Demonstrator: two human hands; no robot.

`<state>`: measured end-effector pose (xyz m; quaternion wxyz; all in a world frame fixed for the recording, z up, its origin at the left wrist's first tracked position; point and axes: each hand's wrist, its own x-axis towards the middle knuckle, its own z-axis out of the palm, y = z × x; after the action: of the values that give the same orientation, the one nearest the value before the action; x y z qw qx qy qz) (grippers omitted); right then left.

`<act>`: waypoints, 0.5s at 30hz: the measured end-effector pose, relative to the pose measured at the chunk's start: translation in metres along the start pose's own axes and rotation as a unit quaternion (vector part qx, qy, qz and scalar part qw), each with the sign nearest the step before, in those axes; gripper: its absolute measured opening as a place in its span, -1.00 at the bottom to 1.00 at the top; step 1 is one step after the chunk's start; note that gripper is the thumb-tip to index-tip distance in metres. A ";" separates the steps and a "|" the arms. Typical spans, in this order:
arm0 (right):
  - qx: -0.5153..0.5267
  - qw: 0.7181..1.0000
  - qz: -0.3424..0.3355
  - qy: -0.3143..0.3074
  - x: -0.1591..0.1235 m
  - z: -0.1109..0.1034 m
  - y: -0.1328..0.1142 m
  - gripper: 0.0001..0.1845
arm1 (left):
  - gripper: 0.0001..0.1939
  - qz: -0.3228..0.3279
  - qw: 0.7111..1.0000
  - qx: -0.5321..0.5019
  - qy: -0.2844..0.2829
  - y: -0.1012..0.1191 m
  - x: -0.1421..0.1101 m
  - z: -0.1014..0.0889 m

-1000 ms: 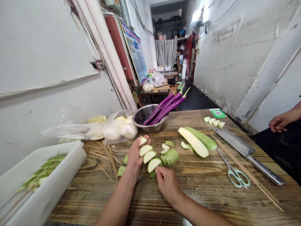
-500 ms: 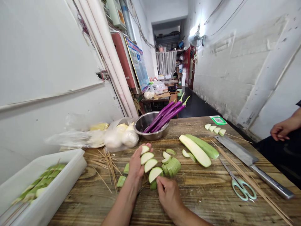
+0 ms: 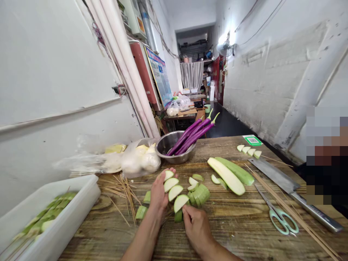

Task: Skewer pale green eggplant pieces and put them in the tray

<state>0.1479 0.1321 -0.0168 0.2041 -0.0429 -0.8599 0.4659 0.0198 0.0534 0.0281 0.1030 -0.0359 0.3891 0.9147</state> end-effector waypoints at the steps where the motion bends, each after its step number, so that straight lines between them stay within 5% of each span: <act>1: -0.005 1.000 -0.001 0.000 0.000 0.000 0.000 -0.51 | -0.84 0.002 1.000 -0.002 -0.001 0.000 0.000 0.000; 11: -0.011 1.000 -0.015 -0.001 0.001 0.003 0.003 -0.55 | -0.81 0.009 1.000 -0.004 -0.015 -0.004 0.005 -0.004; 15: -0.004 1.000 -0.016 0.000 0.004 0.002 0.005 -0.59 | -0.72 -0.039 0.997 -0.035 -0.052 0.003 0.004 -0.003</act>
<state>0.1428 0.1341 -0.0207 0.2115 -0.0307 -0.8624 0.4590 0.0150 0.0505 0.0274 0.1570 -0.0073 0.3492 0.9238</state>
